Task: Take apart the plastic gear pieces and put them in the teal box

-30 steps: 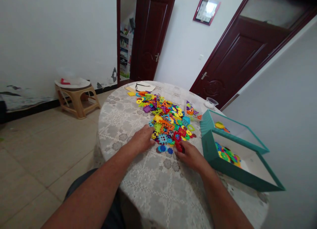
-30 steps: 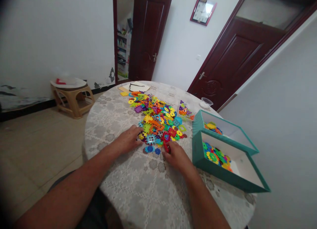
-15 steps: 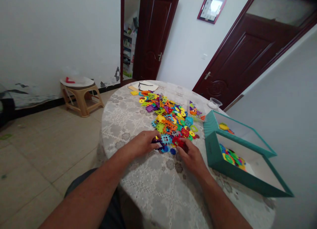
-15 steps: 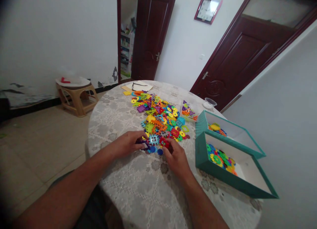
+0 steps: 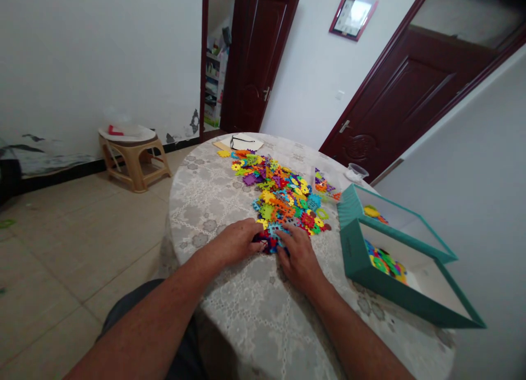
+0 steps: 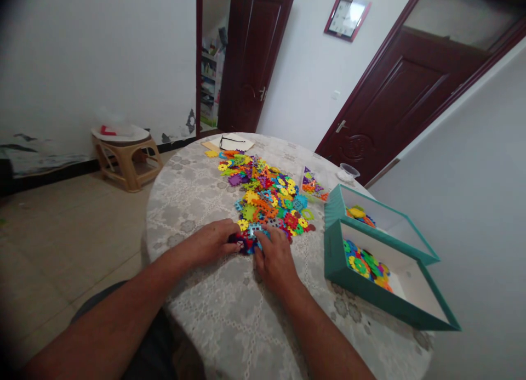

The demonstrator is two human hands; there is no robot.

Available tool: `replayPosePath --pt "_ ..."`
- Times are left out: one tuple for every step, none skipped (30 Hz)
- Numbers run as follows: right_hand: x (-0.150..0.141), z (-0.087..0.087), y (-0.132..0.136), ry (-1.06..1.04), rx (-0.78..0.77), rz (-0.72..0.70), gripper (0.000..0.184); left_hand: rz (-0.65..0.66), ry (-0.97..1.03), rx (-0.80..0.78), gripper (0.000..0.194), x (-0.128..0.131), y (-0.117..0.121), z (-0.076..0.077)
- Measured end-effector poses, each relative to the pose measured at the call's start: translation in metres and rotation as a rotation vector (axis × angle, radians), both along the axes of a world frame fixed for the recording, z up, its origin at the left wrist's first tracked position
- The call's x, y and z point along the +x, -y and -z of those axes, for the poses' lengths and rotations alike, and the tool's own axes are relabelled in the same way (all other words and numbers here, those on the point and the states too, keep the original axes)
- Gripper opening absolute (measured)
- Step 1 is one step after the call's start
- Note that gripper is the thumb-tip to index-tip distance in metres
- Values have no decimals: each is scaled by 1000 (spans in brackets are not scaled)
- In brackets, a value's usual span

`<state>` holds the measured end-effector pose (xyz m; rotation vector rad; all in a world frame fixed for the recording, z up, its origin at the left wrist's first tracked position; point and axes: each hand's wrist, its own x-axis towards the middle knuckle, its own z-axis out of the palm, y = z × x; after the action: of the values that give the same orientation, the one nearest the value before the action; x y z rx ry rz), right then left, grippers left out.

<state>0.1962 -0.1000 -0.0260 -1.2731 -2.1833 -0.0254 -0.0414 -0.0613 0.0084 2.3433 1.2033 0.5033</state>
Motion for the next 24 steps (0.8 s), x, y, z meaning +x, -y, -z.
replayPosePath --pt "-1 1 -1 37 1 20 36 2 5 -3 14 0 0 -1" --pt "-1 2 -2 62 -3 31 33 7 12 -7 13 -1 1 -2" --pt "-1 2 -3 75 -7 37 28 15 18 -11 13 -1 1 -3" --pt "-1 3 -2 80 -11 41 23 25 21 -13 12 -1 1 -4" --pt "-1 3 -2 81 -12 44 19 38 22 -12 11 -1 2 -4" --pt "-1 3 -1 81 -13 44 16 52 20 -10 9 -1 2 -4" --pt "0 3 -1 77 -10 44 14 62 20 -6 8 -1 2 -4" --pt "0 3 0 66 -3 45 14 69 23 0 7 -1 2 -3" --pt "1 3 0 46 6 47 14 71 28 3 7 -1 2 -1" --pt "2 3 0 14 19 51 15 68 39 4 8 -1 2 1" --pt "3 2 0 -29 35 58 16 61 57 5 10 -1 2 3" --pt "3 1 0 -76 51 65 17 52 80 7 16 -1 2 5" --pt "3 -1 0 -120 65 65 17 48 109 10 24 0 2 7" --pt "4 -3 0 -154 68 54 17 49 141 15 34 0 2 8" --pt "3 -4 1 -176 60 33 18 52 174 22 45 1 2 9" --pt "3 -6 2 -186 40 8 19 57 202 29 55 2 2 10" --pt "2 -7 4 -185 12 -19 20 62 223 37 61 4 3 11" --pt "1 -7 6 -178 -19 -42 21 71 234 44 65 5 3 11" --pt "-1 -7 9 -167 -49 -60 22 83 234 51 64 6 3 11" --pt "-3 -7 10 -158 -70 -74 22 97 221 55 59 7 3 10" --pt "-4 -7 12 -151 -80 -86 21 114 196 56 50 8 3 10" --pt "-6 -7 13 -150 -85 -99 20 127 164 56 40 9 4 9" --pt "-6 -8 13 -154 -88 -112 20 134 130 57 32 9 4 8" --pt "-6 -9 12 -163 -89 -118 20 129 100 59 25 10 4 8"
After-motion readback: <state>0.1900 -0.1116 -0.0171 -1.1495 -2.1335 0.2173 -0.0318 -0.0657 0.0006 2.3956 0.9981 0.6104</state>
